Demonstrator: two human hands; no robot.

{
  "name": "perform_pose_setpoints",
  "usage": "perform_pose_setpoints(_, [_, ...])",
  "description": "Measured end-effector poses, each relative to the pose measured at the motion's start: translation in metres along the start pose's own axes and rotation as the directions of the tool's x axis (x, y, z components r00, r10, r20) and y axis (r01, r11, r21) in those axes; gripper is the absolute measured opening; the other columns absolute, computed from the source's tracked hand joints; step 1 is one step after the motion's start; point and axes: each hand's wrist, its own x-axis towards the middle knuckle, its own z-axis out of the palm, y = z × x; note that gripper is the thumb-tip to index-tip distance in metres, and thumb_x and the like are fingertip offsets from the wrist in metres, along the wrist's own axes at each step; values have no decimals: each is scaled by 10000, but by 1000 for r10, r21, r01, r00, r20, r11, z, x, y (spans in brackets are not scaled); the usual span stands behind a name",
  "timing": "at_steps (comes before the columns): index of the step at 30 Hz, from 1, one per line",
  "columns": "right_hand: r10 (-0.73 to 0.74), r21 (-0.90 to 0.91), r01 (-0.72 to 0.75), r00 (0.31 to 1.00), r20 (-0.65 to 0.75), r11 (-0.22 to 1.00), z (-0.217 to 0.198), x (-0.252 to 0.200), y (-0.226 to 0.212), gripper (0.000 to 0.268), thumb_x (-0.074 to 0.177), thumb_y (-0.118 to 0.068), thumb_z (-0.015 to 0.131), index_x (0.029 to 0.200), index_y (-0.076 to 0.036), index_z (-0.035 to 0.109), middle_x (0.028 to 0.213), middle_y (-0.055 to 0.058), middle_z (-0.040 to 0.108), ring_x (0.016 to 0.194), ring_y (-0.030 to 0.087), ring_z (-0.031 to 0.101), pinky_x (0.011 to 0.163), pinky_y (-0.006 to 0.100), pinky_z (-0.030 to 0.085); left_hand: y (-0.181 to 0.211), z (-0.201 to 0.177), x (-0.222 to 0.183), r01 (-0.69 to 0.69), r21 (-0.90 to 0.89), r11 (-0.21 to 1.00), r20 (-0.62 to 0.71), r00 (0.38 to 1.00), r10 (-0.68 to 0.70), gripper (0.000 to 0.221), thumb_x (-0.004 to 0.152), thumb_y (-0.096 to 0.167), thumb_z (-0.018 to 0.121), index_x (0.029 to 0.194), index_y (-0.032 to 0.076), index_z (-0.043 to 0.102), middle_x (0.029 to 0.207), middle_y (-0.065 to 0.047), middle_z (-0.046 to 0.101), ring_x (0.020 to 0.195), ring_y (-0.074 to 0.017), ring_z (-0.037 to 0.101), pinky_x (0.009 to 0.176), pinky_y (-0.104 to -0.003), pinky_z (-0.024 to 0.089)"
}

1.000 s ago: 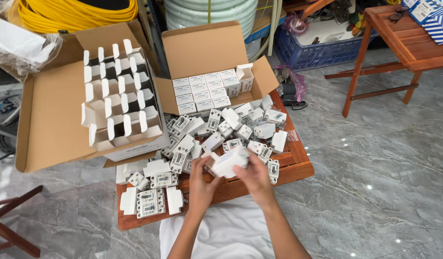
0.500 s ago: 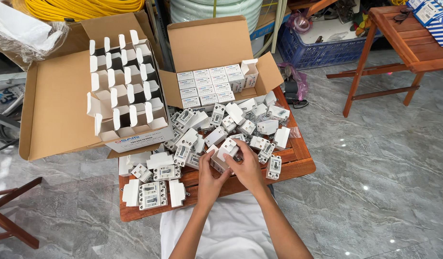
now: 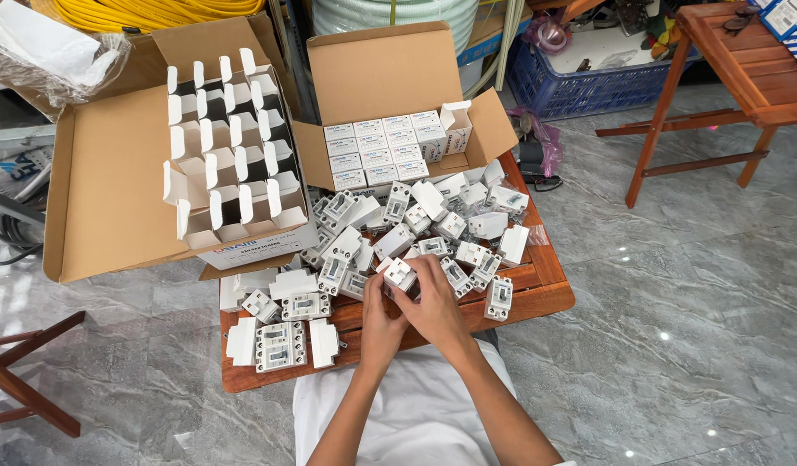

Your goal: The person sorts white circuit breakers by picking them up from a pile and placing them into partitioned cardboard boxes.

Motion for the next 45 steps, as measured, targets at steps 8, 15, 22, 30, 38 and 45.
perform_pose_setpoints(8, [-175, -235, 162, 984, -35, 958, 5, -4, 9, 429, 991, -124, 819, 1377, -20, 664, 1171, 142, 622, 1123, 365, 733, 901, 472, 664, -23, 8, 1, -45, 18, 999, -38, 998, 45, 878, 954, 181, 934, 1673, 38, 450, 1548, -138, 517, 1562, -363, 512, 1342, -564, 397])
perform_pose_setpoints(15, [-44, -284, 69, 995, 91, 956, 4, 0, 3, 411, 1042, -149, 773, 1415, -37, 642, 1214, 134, 653, 1147, 381, 762, 914, 477, 664, -30, 10, 1, -75, 14, 997, -42, 996, 76, 857, 944, 76, 903, 1670, 13, 451, 1521, -139, 514, 1548, -356, 517, 1342, -555, 392])
perform_pose_setpoints(22, [24, -257, 6, 993, 112, 966, 2, 0, -6, 440, 1048, -151, 739, 1457, -63, 603, 1252, 168, 651, 1160, 448, 753, 933, 551, 648, -38, 14, 2, -112, 11, 994, -71, 991, 113, 836, 931, 60, 904, 1646, -1, 474, 1500, -166, 539, 1526, -371, 535, 1331, -553, 390])
perform_pose_setpoints(30, [-42, -194, 50, 998, 46, 980, 3, -3, 4, 478, 1004, -111, 806, 1442, -13, 641, 1231, 170, 647, 1145, 444, 780, 936, 518, 680, -20, 14, -2, -77, 4, 997, -85, 993, 77, 876, 913, 34, 902, 1665, 23, 452, 1520, -171, 508, 1549, -423, 498, 1336, -596, 383])
perform_pose_setpoints(38, [-131, -315, 144, 989, 63, 938, 15, -5, 23, 454, 987, -186, 797, 1383, -18, 651, 1211, 155, 645, 1138, 409, 755, 934, 504, 645, -35, 22, -1, -83, 24, 996, -114, 990, 85, 879, 906, 29, 907, 1664, 48, 463, 1493, -151, 510, 1534, -391, 508, 1341, -558, 373])
perform_pose_setpoints(45, [-257, -419, 245, 966, 30, 874, 25, -18, 23, 288, 1085, -179, 677, 1214, 62, 768, 1192, 135, 586, 1140, 341, 695, 891, 420, 643, -45, 24, -1, -101, 12, 995, -118, 988, 101, 914, 889, 26, 916, 1679, 63, 457, 1502, -161, 502, 1545, -398, 494, 1346, -553, 359])
